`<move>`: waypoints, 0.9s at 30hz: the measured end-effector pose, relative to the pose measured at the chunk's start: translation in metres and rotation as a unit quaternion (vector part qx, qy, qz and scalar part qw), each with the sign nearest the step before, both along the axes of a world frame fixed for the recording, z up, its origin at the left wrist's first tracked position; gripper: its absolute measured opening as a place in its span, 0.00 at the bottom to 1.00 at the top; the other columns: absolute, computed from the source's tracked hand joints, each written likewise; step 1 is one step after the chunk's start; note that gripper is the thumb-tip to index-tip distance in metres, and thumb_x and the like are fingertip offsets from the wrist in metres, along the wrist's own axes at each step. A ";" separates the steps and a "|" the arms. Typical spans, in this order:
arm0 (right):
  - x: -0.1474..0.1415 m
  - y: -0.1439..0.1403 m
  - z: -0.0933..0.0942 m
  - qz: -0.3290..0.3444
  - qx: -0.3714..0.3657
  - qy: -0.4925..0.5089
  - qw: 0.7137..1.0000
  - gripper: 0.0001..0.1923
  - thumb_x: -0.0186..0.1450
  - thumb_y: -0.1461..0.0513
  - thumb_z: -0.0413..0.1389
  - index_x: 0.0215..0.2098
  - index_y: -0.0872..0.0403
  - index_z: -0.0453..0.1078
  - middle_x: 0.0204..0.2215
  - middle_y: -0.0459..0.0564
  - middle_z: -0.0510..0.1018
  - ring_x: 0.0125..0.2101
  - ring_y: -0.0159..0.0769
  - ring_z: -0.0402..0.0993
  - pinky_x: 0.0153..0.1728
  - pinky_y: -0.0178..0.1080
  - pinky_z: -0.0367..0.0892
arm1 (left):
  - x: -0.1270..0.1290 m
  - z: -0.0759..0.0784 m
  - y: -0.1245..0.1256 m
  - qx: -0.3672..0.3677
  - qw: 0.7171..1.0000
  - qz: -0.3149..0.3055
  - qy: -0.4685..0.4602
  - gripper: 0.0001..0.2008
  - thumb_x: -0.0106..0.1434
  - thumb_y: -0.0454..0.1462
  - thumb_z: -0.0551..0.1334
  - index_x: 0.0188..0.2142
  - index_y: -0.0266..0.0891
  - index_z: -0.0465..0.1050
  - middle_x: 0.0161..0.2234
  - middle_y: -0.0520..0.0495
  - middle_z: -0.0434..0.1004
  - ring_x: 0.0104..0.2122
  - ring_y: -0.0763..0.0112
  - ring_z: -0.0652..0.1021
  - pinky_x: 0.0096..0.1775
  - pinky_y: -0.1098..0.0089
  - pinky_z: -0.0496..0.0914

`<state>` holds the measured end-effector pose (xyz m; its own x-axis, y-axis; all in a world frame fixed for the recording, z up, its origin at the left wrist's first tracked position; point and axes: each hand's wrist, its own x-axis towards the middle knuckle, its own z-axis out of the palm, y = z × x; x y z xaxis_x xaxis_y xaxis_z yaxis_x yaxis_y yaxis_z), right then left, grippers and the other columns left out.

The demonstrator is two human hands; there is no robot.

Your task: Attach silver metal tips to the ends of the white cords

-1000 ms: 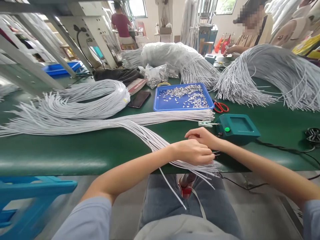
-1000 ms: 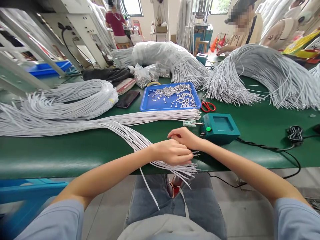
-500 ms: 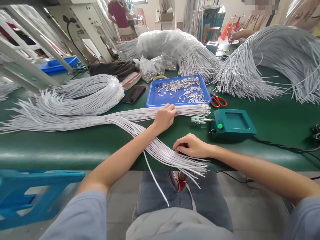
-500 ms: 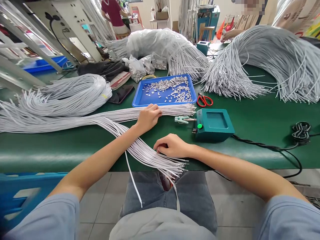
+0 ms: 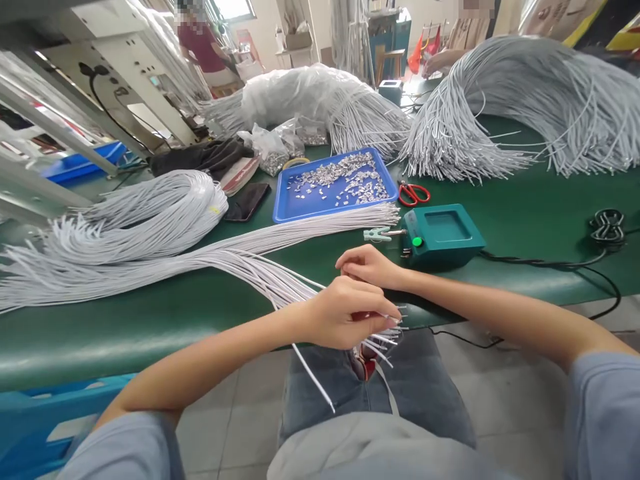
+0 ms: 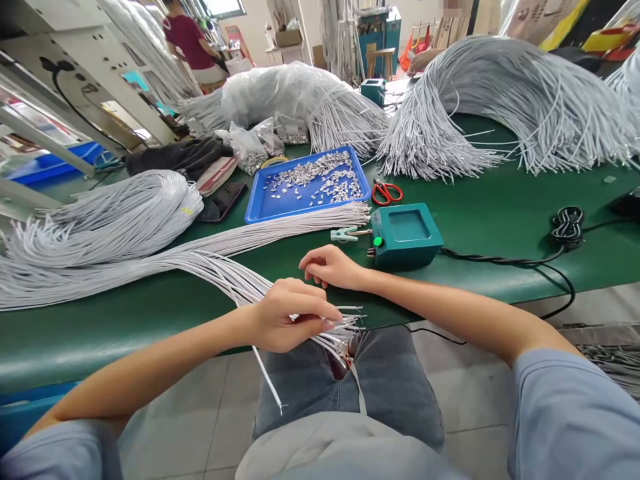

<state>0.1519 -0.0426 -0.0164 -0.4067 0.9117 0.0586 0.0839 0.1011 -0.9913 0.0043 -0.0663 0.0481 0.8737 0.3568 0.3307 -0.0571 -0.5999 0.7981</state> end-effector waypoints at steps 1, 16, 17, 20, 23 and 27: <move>0.001 0.000 0.001 -0.020 0.010 0.011 1.000 0.08 0.60 0.64 0.51 0.33 0.57 0.71 0.23 0.43 0.75 0.21 0.26 0.67 0.23 0.32 0.66 | 0.001 0.000 -0.001 -0.104 0.995 -0.011 0.006 0.06 0.62 0.36 0.64 0.30 0.37 0.79 0.20 0.48 0.76 0.19 0.77 0.72 0.23 0.75 0.65; 0.015 0.002 -0.001 -0.207 0.184 0.024 0.961 0.15 0.63 0.62 0.54 0.48 0.52 0.67 0.38 0.49 0.76 0.38 0.32 0.76 0.30 0.32 0.77 | -0.001 -0.058 0.068 -0.501 0.837 0.161 -0.149 0.15 0.47 0.38 0.77 0.33 0.35 0.81 0.26 0.51 0.79 0.25 0.78 0.78 0.32 0.75 0.76; 0.015 0.001 0.000 -0.201 0.188 0.013 0.961 0.15 0.63 0.62 0.54 0.48 0.51 0.67 0.39 0.49 0.76 0.39 0.32 0.77 0.30 0.32 0.78 | -0.001 -0.058 0.067 -0.502 0.838 0.158 -0.142 0.15 0.46 0.38 0.77 0.34 0.35 0.81 0.27 0.51 0.79 0.25 0.77 0.79 0.33 0.74 0.76; 0.016 -0.003 0.000 -0.188 0.205 -0.027 0.960 0.15 0.64 0.62 0.55 0.49 0.50 0.67 0.40 0.49 0.76 0.41 0.34 0.77 0.28 0.33 0.78 | -0.002 -0.057 0.067 -0.499 0.844 0.145 -0.130 0.15 0.45 0.38 0.77 0.32 0.35 0.81 0.26 0.51 0.79 0.26 0.77 0.79 0.33 0.74 0.76; 0.016 -0.005 -0.001 -0.184 0.210 -0.045 0.959 0.15 0.64 0.61 0.55 0.50 0.49 0.67 0.39 0.49 0.76 0.40 0.35 0.77 0.28 0.33 0.78 | -0.003 -0.058 0.068 -0.492 0.850 0.143 -0.118 0.15 0.44 0.39 0.78 0.28 0.34 0.79 0.23 0.51 0.77 0.25 0.77 0.78 0.31 0.75 0.74; 0.016 -0.008 0.002 -0.187 0.194 -0.019 0.963 0.14 0.64 0.62 0.56 0.48 0.49 0.68 0.39 0.48 0.76 0.39 0.34 0.77 0.29 0.33 0.78 | -0.001 -0.058 0.066 -0.496 0.848 0.149 -0.114 0.16 0.42 0.39 0.78 0.27 0.33 0.78 0.23 0.52 0.77 0.24 0.77 0.77 0.30 0.75 0.74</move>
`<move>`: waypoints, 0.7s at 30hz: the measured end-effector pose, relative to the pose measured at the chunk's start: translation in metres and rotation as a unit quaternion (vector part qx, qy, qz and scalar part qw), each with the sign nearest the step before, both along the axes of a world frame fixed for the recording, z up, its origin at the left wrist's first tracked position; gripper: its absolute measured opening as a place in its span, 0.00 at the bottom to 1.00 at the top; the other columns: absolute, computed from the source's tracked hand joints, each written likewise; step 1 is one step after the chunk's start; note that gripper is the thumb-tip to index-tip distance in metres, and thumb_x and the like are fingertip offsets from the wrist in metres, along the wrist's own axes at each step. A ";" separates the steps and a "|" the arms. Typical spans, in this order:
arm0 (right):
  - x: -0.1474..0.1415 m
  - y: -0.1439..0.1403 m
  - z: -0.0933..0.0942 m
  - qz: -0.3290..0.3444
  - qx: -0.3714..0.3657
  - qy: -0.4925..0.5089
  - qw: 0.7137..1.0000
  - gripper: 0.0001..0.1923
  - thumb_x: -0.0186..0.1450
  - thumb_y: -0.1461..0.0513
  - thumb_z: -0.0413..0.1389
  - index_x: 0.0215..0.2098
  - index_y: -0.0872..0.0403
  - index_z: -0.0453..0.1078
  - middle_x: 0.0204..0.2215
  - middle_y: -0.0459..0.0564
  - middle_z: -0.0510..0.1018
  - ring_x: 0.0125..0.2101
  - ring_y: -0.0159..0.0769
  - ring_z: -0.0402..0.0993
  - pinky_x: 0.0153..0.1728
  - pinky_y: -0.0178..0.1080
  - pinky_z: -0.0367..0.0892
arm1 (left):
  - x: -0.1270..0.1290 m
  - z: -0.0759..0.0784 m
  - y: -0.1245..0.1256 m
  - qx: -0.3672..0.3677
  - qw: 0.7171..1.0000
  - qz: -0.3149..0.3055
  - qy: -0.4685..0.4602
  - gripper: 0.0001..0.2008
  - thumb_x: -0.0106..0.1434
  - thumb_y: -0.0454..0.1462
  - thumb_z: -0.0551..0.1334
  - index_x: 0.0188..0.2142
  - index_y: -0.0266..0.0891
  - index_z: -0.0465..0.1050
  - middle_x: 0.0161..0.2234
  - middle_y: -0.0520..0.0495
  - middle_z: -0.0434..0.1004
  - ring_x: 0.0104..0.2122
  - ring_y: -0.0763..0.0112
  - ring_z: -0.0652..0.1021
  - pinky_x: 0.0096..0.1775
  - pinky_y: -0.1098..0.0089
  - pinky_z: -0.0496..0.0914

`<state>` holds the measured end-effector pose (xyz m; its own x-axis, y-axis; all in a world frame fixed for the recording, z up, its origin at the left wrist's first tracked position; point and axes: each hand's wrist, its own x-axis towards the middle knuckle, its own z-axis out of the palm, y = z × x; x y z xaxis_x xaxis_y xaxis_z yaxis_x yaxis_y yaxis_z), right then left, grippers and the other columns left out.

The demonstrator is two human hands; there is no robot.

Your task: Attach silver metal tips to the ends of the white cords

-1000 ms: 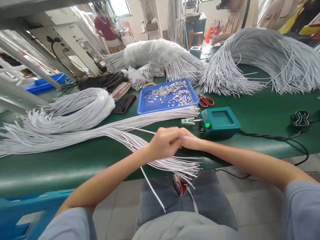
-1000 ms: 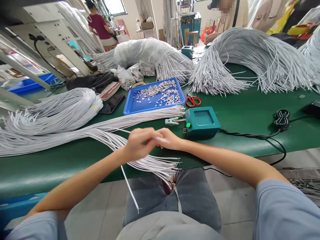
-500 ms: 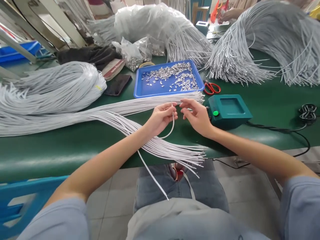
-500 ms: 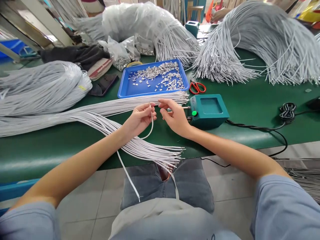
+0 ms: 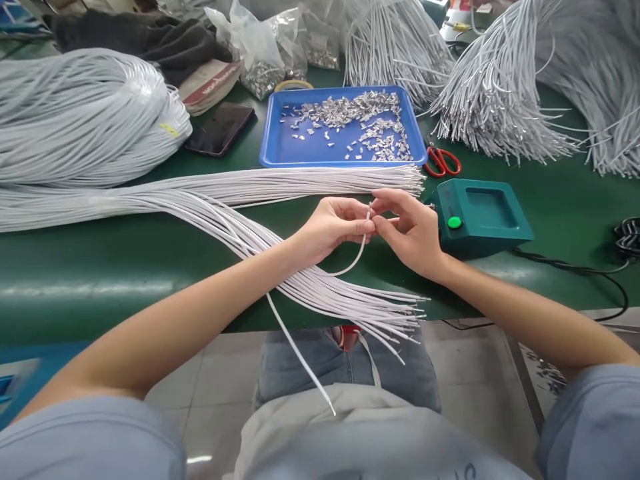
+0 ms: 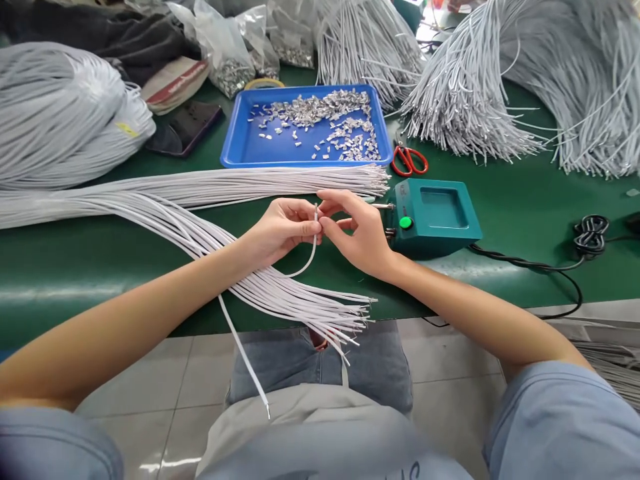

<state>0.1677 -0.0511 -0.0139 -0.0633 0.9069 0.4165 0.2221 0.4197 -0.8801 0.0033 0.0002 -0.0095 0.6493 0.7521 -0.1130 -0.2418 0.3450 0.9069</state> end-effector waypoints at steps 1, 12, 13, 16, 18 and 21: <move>0.000 -0.001 0.002 0.000 -0.006 0.014 1.000 0.14 0.63 0.62 0.57 0.48 0.49 0.68 0.38 0.47 0.76 0.38 0.33 0.77 0.29 0.33 0.78 | 0.000 0.001 0.000 -0.001 1.000 0.001 0.002 0.17 0.42 0.39 0.78 0.27 0.33 0.77 0.23 0.52 0.77 0.24 0.77 0.77 0.29 0.75 0.74; 0.000 0.000 0.012 -0.027 -0.034 0.003 0.999 0.14 0.61 0.63 0.58 0.46 0.49 0.69 0.31 0.44 0.77 0.36 0.34 0.77 0.27 0.35 0.75 | 0.003 0.002 -0.004 0.056 0.998 0.007 0.033 0.17 0.43 0.40 0.78 0.26 0.32 0.75 0.21 0.53 0.74 0.22 0.79 0.74 0.28 0.75 0.70; 0.000 0.001 0.013 -0.030 -0.035 0.002 0.999 0.14 0.60 0.63 0.58 0.45 0.49 0.69 0.30 0.43 0.77 0.35 0.34 0.77 0.27 0.35 0.74 | 0.003 0.002 -0.004 0.058 0.998 0.006 0.034 0.17 0.43 0.39 0.77 0.25 0.32 0.75 0.21 0.54 0.73 0.22 0.80 0.74 0.28 0.75 0.69; 0.001 0.002 0.015 -0.037 -0.039 0.007 0.999 0.13 0.59 0.64 0.60 0.43 0.50 0.70 0.28 0.42 0.76 0.32 0.32 0.77 0.26 0.34 0.72 | 0.004 0.002 -0.004 0.070 0.997 0.011 0.042 0.16 0.43 0.39 0.78 0.25 0.33 0.76 0.20 0.54 0.73 0.22 0.80 0.74 0.28 0.76 0.69; 0.002 0.003 0.016 -0.039 -0.049 0.009 0.998 0.12 0.59 0.64 0.61 0.41 0.50 0.70 0.26 0.42 0.76 0.31 0.31 0.77 0.25 0.34 0.71 | 0.004 0.002 -0.004 0.092 0.993 0.027 0.064 0.17 0.41 0.40 0.78 0.25 0.33 0.76 0.21 0.54 0.74 0.23 0.79 0.73 0.28 0.76 0.69; 0.003 0.004 0.014 -0.036 -0.076 0.025 0.996 0.10 0.58 0.62 0.61 0.38 0.50 0.68 0.24 0.41 0.73 0.29 0.30 0.76 0.26 0.34 0.70 | 0.006 0.001 -0.006 0.152 0.980 0.061 0.110 0.18 0.40 0.42 0.78 0.24 0.32 0.77 0.20 0.52 0.74 0.21 0.80 0.70 0.24 0.77 0.65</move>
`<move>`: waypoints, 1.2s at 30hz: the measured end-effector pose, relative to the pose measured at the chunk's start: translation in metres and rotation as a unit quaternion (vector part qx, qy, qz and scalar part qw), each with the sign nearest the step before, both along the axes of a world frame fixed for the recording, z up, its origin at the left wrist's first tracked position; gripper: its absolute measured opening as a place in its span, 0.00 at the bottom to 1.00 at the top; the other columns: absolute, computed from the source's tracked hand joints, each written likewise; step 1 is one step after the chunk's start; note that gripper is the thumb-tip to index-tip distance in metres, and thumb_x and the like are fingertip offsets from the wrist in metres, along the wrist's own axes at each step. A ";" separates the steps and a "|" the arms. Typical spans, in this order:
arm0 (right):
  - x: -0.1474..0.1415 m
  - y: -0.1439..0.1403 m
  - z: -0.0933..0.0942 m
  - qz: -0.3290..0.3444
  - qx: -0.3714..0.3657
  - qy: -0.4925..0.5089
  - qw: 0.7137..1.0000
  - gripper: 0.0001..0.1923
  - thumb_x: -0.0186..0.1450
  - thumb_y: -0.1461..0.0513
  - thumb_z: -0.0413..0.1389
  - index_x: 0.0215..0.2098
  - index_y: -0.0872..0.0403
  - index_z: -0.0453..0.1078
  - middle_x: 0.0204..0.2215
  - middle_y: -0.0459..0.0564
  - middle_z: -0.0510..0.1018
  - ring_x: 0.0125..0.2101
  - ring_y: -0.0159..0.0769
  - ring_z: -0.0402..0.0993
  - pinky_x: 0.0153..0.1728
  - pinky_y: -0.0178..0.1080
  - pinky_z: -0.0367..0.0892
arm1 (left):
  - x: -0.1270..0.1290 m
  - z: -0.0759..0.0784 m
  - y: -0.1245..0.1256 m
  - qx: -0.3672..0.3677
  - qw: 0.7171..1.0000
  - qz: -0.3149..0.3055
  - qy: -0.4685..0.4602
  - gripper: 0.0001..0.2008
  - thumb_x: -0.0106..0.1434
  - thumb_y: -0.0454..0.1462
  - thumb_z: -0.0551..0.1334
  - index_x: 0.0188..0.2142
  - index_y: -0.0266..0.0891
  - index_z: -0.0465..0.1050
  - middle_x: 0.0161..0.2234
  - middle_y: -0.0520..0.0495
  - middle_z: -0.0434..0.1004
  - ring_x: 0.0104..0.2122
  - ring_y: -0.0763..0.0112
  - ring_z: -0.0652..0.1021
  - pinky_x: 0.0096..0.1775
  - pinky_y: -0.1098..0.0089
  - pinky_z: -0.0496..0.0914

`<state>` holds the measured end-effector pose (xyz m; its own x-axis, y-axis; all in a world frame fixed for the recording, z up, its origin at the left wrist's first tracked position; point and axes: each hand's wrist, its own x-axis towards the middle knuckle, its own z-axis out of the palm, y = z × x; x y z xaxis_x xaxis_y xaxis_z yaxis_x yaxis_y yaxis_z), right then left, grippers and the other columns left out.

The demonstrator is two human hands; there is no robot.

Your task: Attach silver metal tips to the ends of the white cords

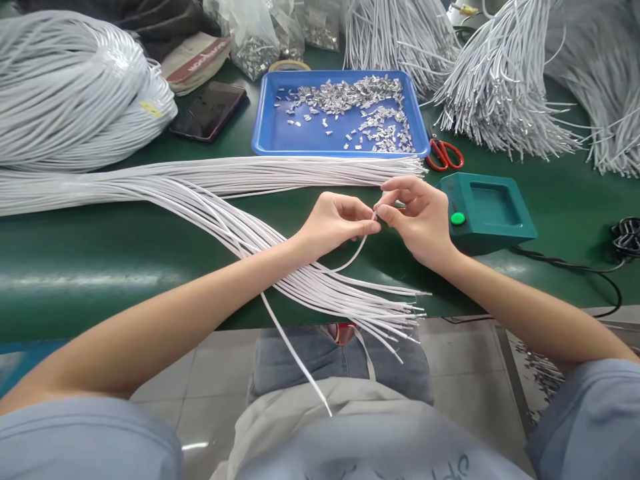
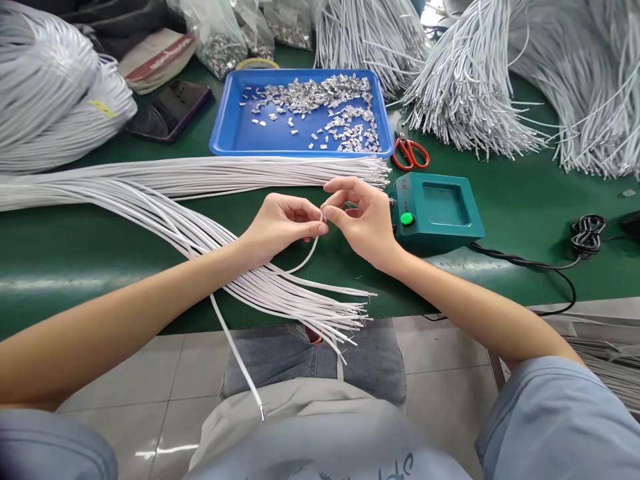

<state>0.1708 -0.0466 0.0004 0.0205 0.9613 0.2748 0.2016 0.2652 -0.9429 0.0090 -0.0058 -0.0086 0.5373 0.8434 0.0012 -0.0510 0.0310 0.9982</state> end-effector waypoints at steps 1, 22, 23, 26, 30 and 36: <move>0.000 0.001 -0.001 0.002 -0.010 0.015 1.000 0.10 0.58 0.61 0.62 0.37 0.50 0.68 0.24 0.40 0.73 0.28 0.30 0.75 0.27 0.34 0.70 | 0.000 0.000 -0.001 0.017 1.000 0.006 0.009 0.18 0.41 0.42 0.78 0.24 0.32 0.77 0.19 0.52 0.73 0.19 0.81 0.69 0.23 0.77 0.63; -0.003 -0.001 -0.005 0.002 0.044 0.088 0.995 0.07 0.57 0.68 0.54 0.34 0.51 0.67 0.27 0.42 0.72 0.27 0.26 0.70 0.23 0.31 0.68 | 0.002 0.006 -0.006 0.008 0.999 -0.012 -0.036 0.21 0.43 0.46 0.77 0.24 0.31 0.77 0.18 0.51 0.73 0.18 0.80 0.72 0.22 0.78 0.69; -0.002 -0.001 -0.005 0.005 0.043 0.084 0.996 0.07 0.58 0.67 0.55 0.34 0.51 0.67 0.29 0.43 0.74 0.29 0.27 0.72 0.23 0.31 0.68 | 0.001 0.005 -0.005 0.010 0.999 -0.013 -0.034 0.21 0.43 0.47 0.77 0.24 0.31 0.77 0.18 0.51 0.73 0.18 0.80 0.72 0.22 0.78 0.69; -0.002 -0.001 -0.004 0.020 0.035 0.067 0.997 0.08 0.58 0.65 0.57 0.36 0.50 0.67 0.31 0.43 0.77 0.32 0.29 0.75 0.23 0.31 0.69 | 0.001 0.004 -0.005 0.016 0.999 -0.019 -0.033 0.21 0.43 0.47 0.77 0.25 0.31 0.77 0.17 0.52 0.72 0.18 0.80 0.72 0.22 0.78 0.68; -0.002 -0.001 -0.001 0.009 0.035 0.038 0.999 0.11 0.57 0.66 0.60 0.36 0.49 0.65 0.26 0.40 0.75 0.31 0.29 0.76 0.24 0.31 0.69 | 0.001 0.002 -0.005 0.029 0.999 -0.013 -0.035 0.21 0.44 0.47 0.77 0.25 0.31 0.77 0.18 0.52 0.72 0.18 0.79 0.71 0.22 0.76 0.68; 0.000 0.000 -0.001 0.006 0.034 0.008 0.999 0.10 0.58 0.67 0.59 0.36 0.49 0.65 0.25 0.40 0.70 0.29 0.28 0.73 0.23 0.31 0.67 | 0.002 0.002 -0.004 0.082 0.996 0.043 0.004 0.18 0.44 0.44 0.77 0.25 0.31 0.79 0.22 0.48 0.78 0.23 0.75 0.75 0.28 0.74 0.70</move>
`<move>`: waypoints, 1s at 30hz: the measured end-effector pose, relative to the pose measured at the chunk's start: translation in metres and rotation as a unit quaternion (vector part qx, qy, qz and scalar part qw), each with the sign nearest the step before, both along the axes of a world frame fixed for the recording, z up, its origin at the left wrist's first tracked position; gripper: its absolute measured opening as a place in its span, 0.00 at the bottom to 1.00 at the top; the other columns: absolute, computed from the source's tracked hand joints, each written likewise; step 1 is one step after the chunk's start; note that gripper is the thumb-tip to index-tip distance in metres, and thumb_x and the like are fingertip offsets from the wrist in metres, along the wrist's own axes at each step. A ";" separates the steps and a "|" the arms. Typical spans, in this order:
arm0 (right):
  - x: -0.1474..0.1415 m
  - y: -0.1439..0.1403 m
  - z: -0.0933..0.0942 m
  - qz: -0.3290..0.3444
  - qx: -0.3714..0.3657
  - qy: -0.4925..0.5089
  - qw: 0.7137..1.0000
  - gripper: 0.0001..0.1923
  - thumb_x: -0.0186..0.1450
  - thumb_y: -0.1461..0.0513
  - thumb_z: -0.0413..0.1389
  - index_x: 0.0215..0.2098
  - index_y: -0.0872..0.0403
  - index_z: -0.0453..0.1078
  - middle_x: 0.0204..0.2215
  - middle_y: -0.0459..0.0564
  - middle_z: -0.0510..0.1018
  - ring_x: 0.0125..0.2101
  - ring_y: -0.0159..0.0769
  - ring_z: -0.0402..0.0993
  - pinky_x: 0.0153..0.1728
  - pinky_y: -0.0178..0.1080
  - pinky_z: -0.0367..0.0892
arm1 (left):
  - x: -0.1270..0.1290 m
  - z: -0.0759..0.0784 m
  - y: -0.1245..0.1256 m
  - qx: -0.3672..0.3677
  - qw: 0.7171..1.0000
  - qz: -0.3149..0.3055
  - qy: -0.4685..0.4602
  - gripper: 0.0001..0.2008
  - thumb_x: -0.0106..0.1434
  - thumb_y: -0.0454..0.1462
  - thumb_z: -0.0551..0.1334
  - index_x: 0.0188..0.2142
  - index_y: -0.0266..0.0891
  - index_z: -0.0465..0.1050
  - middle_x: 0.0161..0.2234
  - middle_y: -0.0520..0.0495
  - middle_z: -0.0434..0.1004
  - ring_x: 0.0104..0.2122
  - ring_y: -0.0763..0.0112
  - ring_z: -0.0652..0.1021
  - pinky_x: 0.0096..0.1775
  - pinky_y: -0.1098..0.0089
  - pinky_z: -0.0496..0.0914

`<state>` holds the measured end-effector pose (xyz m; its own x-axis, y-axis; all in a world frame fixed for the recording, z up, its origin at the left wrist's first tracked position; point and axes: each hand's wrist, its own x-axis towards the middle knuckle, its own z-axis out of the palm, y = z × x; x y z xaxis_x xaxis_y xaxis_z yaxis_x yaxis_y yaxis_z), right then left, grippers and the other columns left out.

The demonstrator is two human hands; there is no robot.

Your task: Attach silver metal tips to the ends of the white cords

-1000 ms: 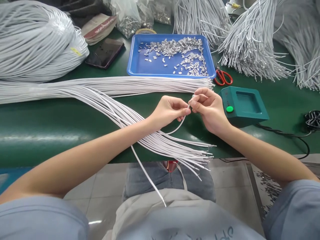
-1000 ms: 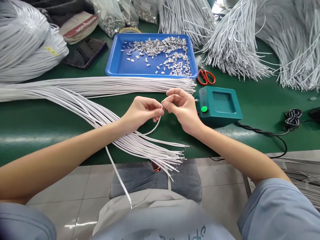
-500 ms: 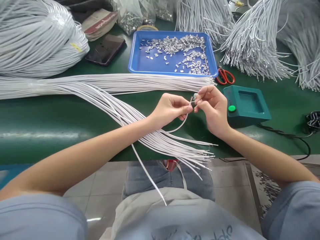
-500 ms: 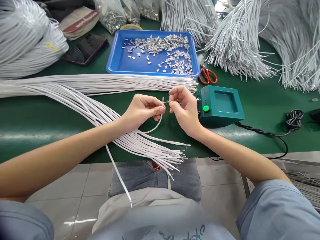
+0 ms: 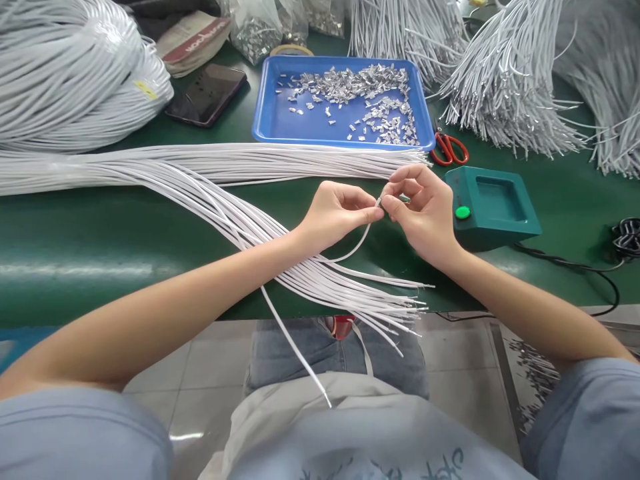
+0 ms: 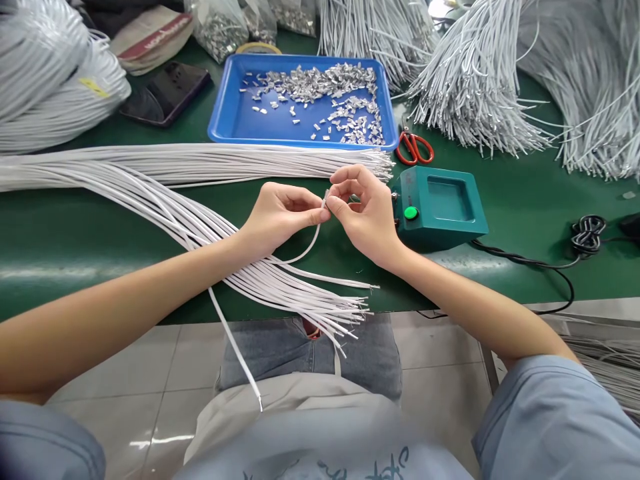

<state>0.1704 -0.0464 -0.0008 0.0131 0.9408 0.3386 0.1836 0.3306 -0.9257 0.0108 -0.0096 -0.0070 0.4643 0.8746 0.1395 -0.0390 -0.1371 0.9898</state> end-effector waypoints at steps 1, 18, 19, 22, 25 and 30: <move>0.000 0.000 0.000 0.004 0.000 0.001 1.000 0.10 0.58 0.67 0.58 0.36 0.49 0.64 0.25 0.40 0.70 0.29 0.28 0.72 0.23 0.32 0.67 | 0.000 0.001 0.000 -0.001 1.000 0.005 -0.001 0.17 0.44 0.44 0.77 0.25 0.31 0.78 0.22 0.48 0.78 0.24 0.75 0.75 0.29 0.74 0.70; 0.004 0.004 -0.006 0.010 0.037 0.017 0.999 0.14 0.60 0.65 0.58 0.44 0.48 0.66 0.32 0.43 0.73 0.34 0.30 0.72 0.26 0.33 0.71 | -0.002 0.003 0.000 -0.146 0.982 -0.082 -0.092 0.22 0.46 0.49 0.76 0.26 0.31 0.76 0.20 0.51 0.74 0.19 0.77 0.75 0.22 0.77 0.69; 0.004 0.004 -0.006 0.022 0.030 0.021 0.999 0.15 0.60 0.64 0.58 0.45 0.47 0.66 0.34 0.44 0.74 0.36 0.31 0.73 0.27 0.33 0.71 | -0.002 0.003 -0.001 -0.146 0.981 -0.093 -0.091 0.22 0.47 0.49 0.75 0.26 0.31 0.76 0.20 0.51 0.74 0.19 0.78 0.75 0.22 0.77 0.69; 0.005 0.004 -0.005 0.051 0.003 0.019 0.999 0.16 0.61 0.60 0.59 0.47 0.46 0.65 0.35 0.44 0.74 0.38 0.32 0.75 0.28 0.34 0.72 | -0.002 0.002 -0.001 -0.124 0.982 -0.113 -0.087 0.22 0.49 0.49 0.74 0.26 0.31 0.76 0.20 0.51 0.73 0.18 0.79 0.74 0.22 0.77 0.67; 0.005 0.002 -0.003 0.055 -0.017 0.010 0.998 0.17 0.61 0.56 0.60 0.47 0.45 0.65 0.33 0.43 0.74 0.36 0.32 0.75 0.30 0.36 0.74 | -0.001 0.002 -0.001 -0.090 0.985 -0.123 -0.076 0.23 0.52 0.51 0.72 0.24 0.31 0.74 0.19 0.51 0.72 0.17 0.80 0.73 0.20 0.77 0.65; 0.005 0.002 0.000 0.044 -0.040 0.047 0.997 0.18 0.57 0.55 0.65 0.42 0.46 0.66 0.27 0.41 0.71 0.30 0.31 0.74 0.31 0.38 0.76 | 0.000 0.003 -0.002 -0.058 0.991 -0.111 -0.049 0.24 0.52 0.53 0.72 0.23 0.32 0.74 0.20 0.49 0.73 0.17 0.78 0.73 0.21 0.76 0.66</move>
<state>0.1750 -0.0446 -0.0003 -0.0419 0.9636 0.2641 0.0691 0.2665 -0.9613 0.0109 -0.0112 -0.0035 0.6370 0.7645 0.0985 -0.1518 -0.0008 0.9884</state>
